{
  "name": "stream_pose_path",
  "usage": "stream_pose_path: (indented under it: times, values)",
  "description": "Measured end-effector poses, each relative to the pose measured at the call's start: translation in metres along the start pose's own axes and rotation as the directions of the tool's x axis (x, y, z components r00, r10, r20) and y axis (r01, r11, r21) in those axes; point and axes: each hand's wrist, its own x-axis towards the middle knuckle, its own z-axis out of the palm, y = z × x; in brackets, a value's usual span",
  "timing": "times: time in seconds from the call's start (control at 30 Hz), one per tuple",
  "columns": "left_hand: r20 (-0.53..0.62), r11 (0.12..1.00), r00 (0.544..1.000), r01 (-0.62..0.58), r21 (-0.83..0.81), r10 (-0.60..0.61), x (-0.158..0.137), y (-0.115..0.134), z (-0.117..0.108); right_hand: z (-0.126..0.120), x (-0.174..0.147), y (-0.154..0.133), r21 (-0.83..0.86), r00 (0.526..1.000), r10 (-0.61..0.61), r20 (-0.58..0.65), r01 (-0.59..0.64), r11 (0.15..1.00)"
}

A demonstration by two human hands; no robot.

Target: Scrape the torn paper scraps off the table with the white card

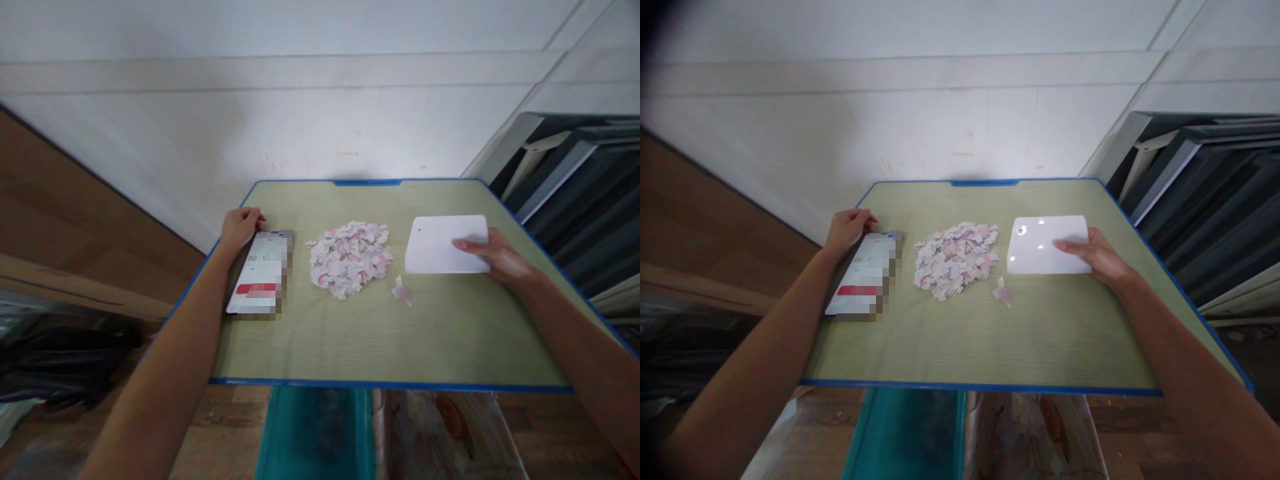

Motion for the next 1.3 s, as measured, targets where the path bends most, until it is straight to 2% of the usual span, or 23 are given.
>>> stream_pose_path:
  times: [0.1, 0.2, 0.33, 0.57, 0.7, 0.8, 0.93, 1.0, 1.17, 1.3]
  values:
    - [-0.016, 0.998, 0.999, 0.029, -0.047, -0.030, -0.004, 0.004, 0.000, -0.001, 0.000, 0.001, -0.029, 1.000, -0.008, 0.018, 0.009, 1.000]
    - [-0.039, 0.998, 0.999, 0.015, -0.068, -0.017, -0.005, 0.004, 0.001, -0.002, -0.007, -0.005, -0.078, 0.995, 0.024, 0.094, -0.017, 0.997]
    - [-0.066, 0.999, 0.998, -0.003, -0.041, 0.000, -0.005, 0.001, 0.002, 0.001, -0.018, -0.011, -0.046, 0.989, 0.048, 0.140, -0.042, 0.998]
    - [-0.092, 1.000, 0.996, 0.004, 0.002, -0.004, -0.007, 0.002, 0.003, 0.000, -0.011, 0.000, -0.077, 0.990, -0.004, 0.142, 0.015, 0.997]
    - [-0.078, 0.999, 0.997, -0.028, -0.029, 0.025, -0.008, 0.004, 0.003, 0.000, -0.008, 0.004, -0.192, 0.982, -0.033, 0.187, 0.069, 0.979]
    - [-0.066, 1.000, 0.998, -0.009, -0.018, 0.008, -0.008, 0.006, 0.003, 0.007, -0.010, 0.004, -0.220, 0.987, -0.079, 0.136, 0.108, 0.969]
    - [-0.050, 1.000, 0.999, 0.006, -0.018, -0.007, -0.008, 0.006, 0.003, 0.012, -0.015, 0.004, -0.144, 0.995, -0.089, 0.049, 0.095, 0.985]
    - [-0.051, 1.000, 0.999, 0.002, -0.024, -0.003, -0.008, 0.005, 0.003, 0.013, -0.016, 0.004, -0.143, 0.994, -0.069, 0.084, 0.081, 0.986]
    - [-0.036, 1.000, 0.999, 0.000, -0.022, 0.000, -0.006, 0.002, 0.003, 0.018, -0.019, 0.003, -0.213, 0.965, -0.019, 0.262, 0.077, 0.974]
    - [-0.050, 1.000, 0.999, 0.005, -0.017, -0.006, -0.007, 0.003, 0.003, 0.023, -0.025, 0.003, -0.159, 0.966, -0.021, 0.259, 0.064, 0.985]
